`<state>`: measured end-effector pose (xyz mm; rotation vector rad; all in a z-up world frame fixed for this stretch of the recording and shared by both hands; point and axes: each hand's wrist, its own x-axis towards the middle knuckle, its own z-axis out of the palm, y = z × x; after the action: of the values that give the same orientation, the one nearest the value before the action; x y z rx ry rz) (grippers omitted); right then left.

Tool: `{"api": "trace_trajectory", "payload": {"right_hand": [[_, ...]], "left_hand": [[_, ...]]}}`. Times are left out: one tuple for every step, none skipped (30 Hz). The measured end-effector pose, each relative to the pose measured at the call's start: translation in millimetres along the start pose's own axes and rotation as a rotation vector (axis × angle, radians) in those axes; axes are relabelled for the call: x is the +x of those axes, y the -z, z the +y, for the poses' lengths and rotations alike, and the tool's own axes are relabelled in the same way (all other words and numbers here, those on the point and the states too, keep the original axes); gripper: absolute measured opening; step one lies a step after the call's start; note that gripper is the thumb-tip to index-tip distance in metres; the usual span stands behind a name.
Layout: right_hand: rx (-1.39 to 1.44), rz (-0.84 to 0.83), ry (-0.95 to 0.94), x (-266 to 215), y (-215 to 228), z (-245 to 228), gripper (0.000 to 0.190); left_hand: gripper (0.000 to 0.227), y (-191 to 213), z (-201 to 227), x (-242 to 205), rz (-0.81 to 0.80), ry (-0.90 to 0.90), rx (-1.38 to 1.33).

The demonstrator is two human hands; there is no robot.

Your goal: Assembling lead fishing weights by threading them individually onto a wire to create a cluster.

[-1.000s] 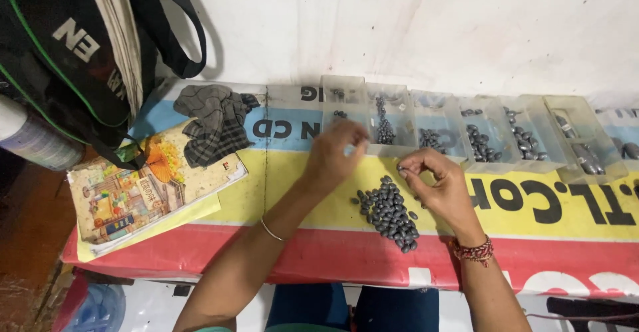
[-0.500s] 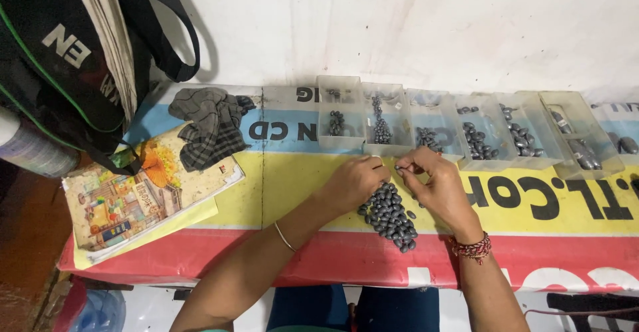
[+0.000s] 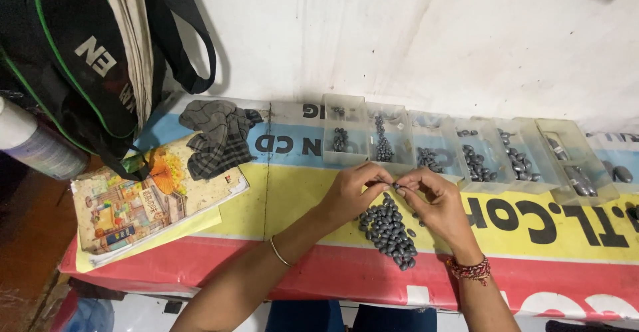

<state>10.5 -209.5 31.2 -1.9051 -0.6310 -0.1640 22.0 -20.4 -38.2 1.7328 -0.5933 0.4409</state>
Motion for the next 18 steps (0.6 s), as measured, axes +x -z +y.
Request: {"api": "trace_trajectory", "payload": {"right_hand": [[0.0, -0.001, 0.001, -0.4, 0.5, 1.7, 0.019], [0.004, -0.003, 0.009, -0.1, 0.9, 3.3, 0.019], [0.008, -0.005, 0.017, 0.3, 1.4, 5.2, 0.019], [0.008, -0.004, 0.015, 0.1, 0.9, 2.9, 0.019], [-0.006, -0.003, 0.029, 0.0, 0.4, 0.7, 0.019], [-0.019, -0.003, 0.042, 0.0, -0.7, -1.3, 0.018], [-0.018, -0.002, 0.041, 0.9, -1.9, -0.5, 0.018], [-0.069, -0.005, 0.058, 1.2, -3.0, 0.3, 0.018], [-0.119, -0.007, 0.075, 1.6, -4.1, 1.3, 0.017], [-0.117, -0.007, 0.07, 2.1, -5.9, -0.1, 0.017], [-0.141, 0.002, 0.088, 2.7, -7.7, -1.3, 0.016], [-0.165, 0.012, 0.104, 2.2, -9.3, -2.6, 0.016], [-0.163, 0.013, 0.096, 1.8, -7.4, -0.1, 0.016], [-0.178, 0.025, 0.1, 2.3, -5.0, 2.2, 0.018], [-0.192, 0.038, 0.104, 2.7, -2.5, 4.2, 0.02], [-0.191, 0.039, 0.1, 0.1, -1.6, -1.6, 0.02], [-0.221, 0.059, 0.105, -2.3, -0.7, -7.7, 0.02], [-0.253, 0.083, 0.113, -3.2, 0.7, -13.8, 0.019]], "left_hand": [[0.009, 0.6, 2.6, -0.6, 0.001, -0.001, 0.0], [0.01, 1.7, 5.0, -0.2, 0.012, -0.012, 0.016], [0.012, 2.8, 7.2, 0.2, 0.023, -0.024, 0.031], [0.012, 2.9, 7.2, -0.1, 0.021, -0.023, 0.03], [0.012, 3.0, 6.9, -0.4, 0.021, -0.027, 0.04], [0.012, 3.8, 6.5, -0.9, 0.022, -0.031, 0.05], [0.012, 4.0, 7.9, -0.6, 0.02, -0.03, 0.051], [0.013, 3.8, 9.5, -0.7, 0.034, -0.057, 0.091], [0.013, 3.6, 10.9, -0.7, 0.047, -0.084, 0.132], [0.013, 1.7, -1.0, 1.3, 0.044, -0.079, 0.132], [0.013, -0.3, -13.2, 3.2, 0.079, -0.088, 0.126], [0.014, -2.9, -25.3, 4.4, 0.112, -0.096, 0.119], [0.014, 7.8, -20.7, 7.9, 0.106, -0.09, 0.117], [0.017, 18.5, -16.2, 12.7, 0.133, -0.119, 0.26], [0.02, 29.2, -11.5, 17.5, 0.159, -0.149, 0.403], [0.02, 24.1, -18.2, 14.3, 0.155, -0.147, 0.402], [0.019, 19.1, -24.7, 11.0, 0.172, -0.198, 0.491], [0.019, 14.6, -31.4, 9.9, 0.19, -0.253, 0.58]]}}
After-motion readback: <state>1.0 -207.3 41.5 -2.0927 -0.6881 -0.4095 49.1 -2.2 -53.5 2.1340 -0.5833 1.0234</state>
